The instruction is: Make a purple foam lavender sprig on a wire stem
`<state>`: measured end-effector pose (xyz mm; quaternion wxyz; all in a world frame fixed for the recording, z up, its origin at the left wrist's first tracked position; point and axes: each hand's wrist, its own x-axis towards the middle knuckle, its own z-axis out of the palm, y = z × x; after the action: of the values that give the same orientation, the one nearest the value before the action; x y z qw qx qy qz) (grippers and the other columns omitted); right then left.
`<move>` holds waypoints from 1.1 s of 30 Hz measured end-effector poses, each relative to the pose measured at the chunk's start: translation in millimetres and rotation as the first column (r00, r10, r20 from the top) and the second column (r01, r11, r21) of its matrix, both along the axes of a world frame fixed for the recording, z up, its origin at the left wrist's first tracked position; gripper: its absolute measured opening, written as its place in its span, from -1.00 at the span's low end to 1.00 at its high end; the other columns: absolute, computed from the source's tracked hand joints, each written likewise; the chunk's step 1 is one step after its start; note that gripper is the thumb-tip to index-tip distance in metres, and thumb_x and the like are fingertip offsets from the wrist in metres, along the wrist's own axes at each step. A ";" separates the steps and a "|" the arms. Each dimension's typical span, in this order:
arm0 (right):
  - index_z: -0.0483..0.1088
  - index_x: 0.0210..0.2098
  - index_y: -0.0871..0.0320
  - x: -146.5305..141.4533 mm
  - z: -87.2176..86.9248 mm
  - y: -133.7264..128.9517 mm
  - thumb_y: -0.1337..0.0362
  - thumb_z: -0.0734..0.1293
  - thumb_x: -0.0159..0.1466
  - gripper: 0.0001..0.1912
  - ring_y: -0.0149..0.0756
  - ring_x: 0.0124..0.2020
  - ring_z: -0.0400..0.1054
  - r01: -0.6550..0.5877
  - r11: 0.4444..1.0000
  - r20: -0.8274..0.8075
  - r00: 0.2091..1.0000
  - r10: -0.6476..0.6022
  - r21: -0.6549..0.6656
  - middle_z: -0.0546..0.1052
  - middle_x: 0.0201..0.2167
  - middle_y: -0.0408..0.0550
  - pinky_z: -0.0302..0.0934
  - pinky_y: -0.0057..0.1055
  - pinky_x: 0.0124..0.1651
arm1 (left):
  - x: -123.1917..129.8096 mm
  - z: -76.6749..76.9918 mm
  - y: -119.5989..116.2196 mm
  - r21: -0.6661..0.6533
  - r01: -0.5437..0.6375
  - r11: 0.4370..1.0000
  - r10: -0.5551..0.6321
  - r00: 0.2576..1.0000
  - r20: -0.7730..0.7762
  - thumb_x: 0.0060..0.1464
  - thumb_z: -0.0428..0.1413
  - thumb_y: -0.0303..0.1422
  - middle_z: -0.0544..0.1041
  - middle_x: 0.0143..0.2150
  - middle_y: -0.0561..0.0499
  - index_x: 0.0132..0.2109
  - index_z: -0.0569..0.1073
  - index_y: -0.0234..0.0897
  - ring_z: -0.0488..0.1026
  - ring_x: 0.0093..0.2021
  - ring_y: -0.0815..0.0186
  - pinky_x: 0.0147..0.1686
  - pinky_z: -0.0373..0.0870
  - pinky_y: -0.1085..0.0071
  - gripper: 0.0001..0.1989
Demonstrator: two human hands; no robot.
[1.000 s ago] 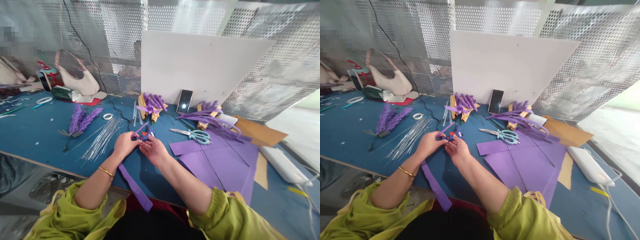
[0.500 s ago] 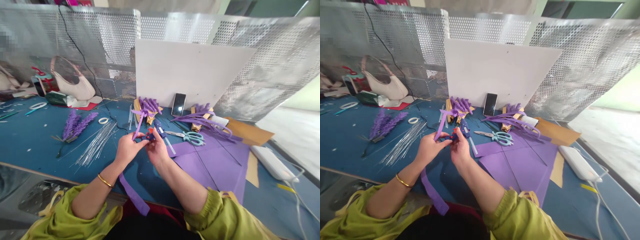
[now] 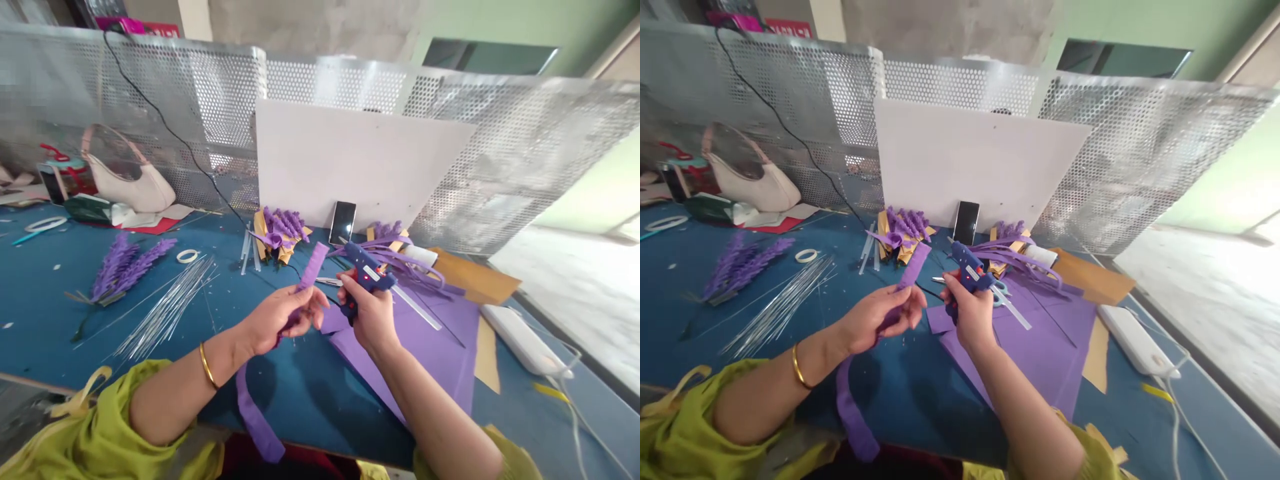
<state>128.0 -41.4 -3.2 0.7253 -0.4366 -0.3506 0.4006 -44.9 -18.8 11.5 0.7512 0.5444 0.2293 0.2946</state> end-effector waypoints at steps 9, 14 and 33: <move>0.46 -0.34 0.18 20.6 -3.7 -11.9 0.27 0.55 0.04 -0.75 -0.52 -0.67 0.22 -0.017 0.999 -0.124 0.992 0.012 -0.034 0.41 -0.68 -0.27 0.07 -0.55 -0.55 | 38.4 -33.5 -14.2 -0.162 0.177 0.971 -0.185 0.982 -0.037 0.23 0.06 -0.04 0.49 -0.50 -0.01 -0.25 0.48 -0.34 0.20 -0.68 0.51 -0.63 -0.01 0.48 -0.59; 0.44 -0.39 0.18 30.2 -11.6 -14.9 0.26 0.54 0.09 -0.79 -0.53 -0.70 0.14 -0.025 0.991 -0.028 0.999 0.021 -0.131 0.34 -0.76 -0.29 0.01 -0.55 -0.57 | 38.3 -30.3 -10.9 0.018 0.081 0.997 -0.076 0.973 -0.219 0.09 0.24 -0.12 0.61 -0.25 -0.11 -0.12 0.58 -0.33 0.50 -0.35 0.31 -0.37 0.34 0.43 -0.64; 0.53 -0.20 0.04 18.3 -22.2 -49.8 -0.20 0.43 0.14 -0.53 -0.27 -0.45 0.45 0.020 0.990 0.598 0.798 0.069 -0.140 0.56 -0.45 -0.13 0.30 -0.39 -0.38 | 14.4 -12.0 8.8 -0.046 -0.527 0.849 0.507 0.835 -0.214 0.05 0.28 -0.29 0.67 -0.34 0.00 -0.16 0.66 -0.23 0.52 -0.43 0.39 -0.39 0.45 0.50 -0.80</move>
<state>146.3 -91.2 -25.4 0.5388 -0.5860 -0.5395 0.2743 -30.5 -10.1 -0.5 0.6445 0.4490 0.4547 0.4198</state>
